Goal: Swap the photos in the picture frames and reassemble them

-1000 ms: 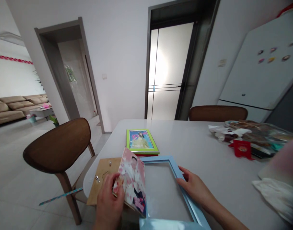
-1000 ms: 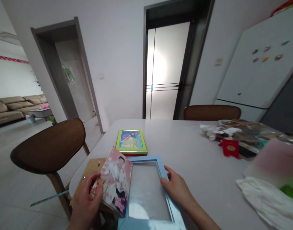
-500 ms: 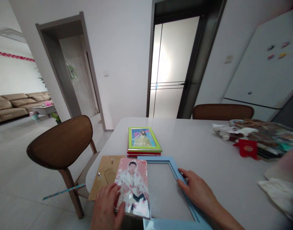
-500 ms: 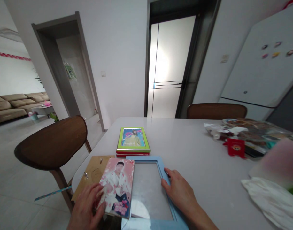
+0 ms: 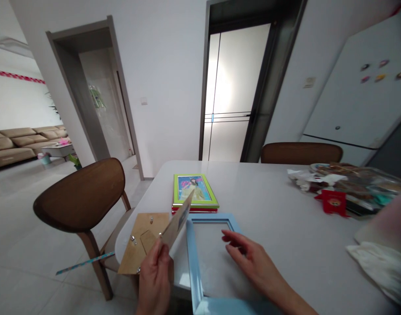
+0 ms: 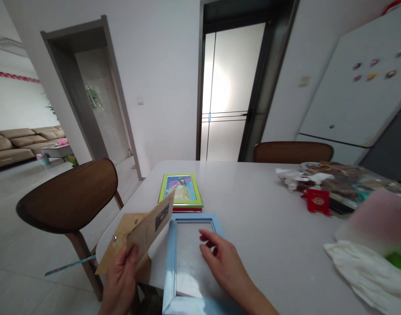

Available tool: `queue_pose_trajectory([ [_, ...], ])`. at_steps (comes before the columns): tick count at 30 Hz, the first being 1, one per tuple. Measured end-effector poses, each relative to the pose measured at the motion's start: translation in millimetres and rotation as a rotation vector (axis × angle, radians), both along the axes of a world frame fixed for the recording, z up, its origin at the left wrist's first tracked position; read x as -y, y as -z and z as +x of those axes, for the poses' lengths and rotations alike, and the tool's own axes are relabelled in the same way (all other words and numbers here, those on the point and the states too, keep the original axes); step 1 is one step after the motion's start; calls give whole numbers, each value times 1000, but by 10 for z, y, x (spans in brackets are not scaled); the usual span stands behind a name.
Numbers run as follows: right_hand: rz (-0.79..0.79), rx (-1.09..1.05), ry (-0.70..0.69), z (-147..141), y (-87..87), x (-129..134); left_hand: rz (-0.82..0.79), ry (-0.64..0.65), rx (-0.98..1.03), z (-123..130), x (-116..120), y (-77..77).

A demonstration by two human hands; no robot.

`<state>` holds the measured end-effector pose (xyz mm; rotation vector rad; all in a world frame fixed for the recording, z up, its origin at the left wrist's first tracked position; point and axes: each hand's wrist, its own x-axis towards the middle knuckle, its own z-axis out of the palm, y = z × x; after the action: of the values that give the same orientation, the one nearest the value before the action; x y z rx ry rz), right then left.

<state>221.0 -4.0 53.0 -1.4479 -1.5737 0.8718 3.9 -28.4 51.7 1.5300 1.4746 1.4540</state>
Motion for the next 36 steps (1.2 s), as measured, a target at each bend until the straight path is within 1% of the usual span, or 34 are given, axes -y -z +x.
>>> queue_pose_trajectory([
  [1, -96, -152, -63, -94, -31, 36, -67, -16, 196, 91, 10, -45],
  [2, -184, -305, -110, -181, -50, 65, -120, -4, 379, 194, 23, -72],
  [4, -297, -598, -137, -301, -63, 96, -185, 88, 667, 399, 54, -66],
  [5, -313, -723, -123, -319, -63, 97, -209, 148, 752, 482, 68, -37],
  [7, -294, -887, -67, -260, -64, 76, -236, 246, 806, 573, 84, 58],
  [8, -286, -908, -27, -190, -67, 58, -237, 284, 782, 575, 84, 114],
  [10, -299, -841, 30, -10, -74, 14, -213, 310, 641, 513, 72, 230],
  [12, -334, -696, 59, 158, -71, -30, -172, 314, 378, 412, 56, 343],
  [14, -347, -542, 81, 255, -53, -72, -92, 350, 60, 330, 46, 449],
  [17, -319, -371, 123, 258, -13, -139, 72, 496, -338, 284, 48, 578],
  [20, -282, -297, 147, 193, 15, -202, 150, 587, -571, 276, 51, 644],
  [23, -276, -309, 149, 160, 34, -233, 165, 591, -659, 253, 45, 657],
  [26, -274, -337, 142, 150, 54, -239, 209, 575, -663, 227, 39, 659],
  [28, -257, -302, 128, 137, 63, -245, 246, 566, -653, 220, 35, 662],
  [30, -211, -185, 117, 120, 65, -257, 267, 558, -638, 222, 30, 657],
  [31, -167, -84, 109, 115, 64, -264, 270, 559, -630, 226, 27, 647],
  [33, -52, 145, 94, 113, 64, -274, 247, 570, -627, 242, 22, 610],
  [36, 54, 338, 96, 133, 80, -266, 198, 597, -646, 287, 24, 521],
])
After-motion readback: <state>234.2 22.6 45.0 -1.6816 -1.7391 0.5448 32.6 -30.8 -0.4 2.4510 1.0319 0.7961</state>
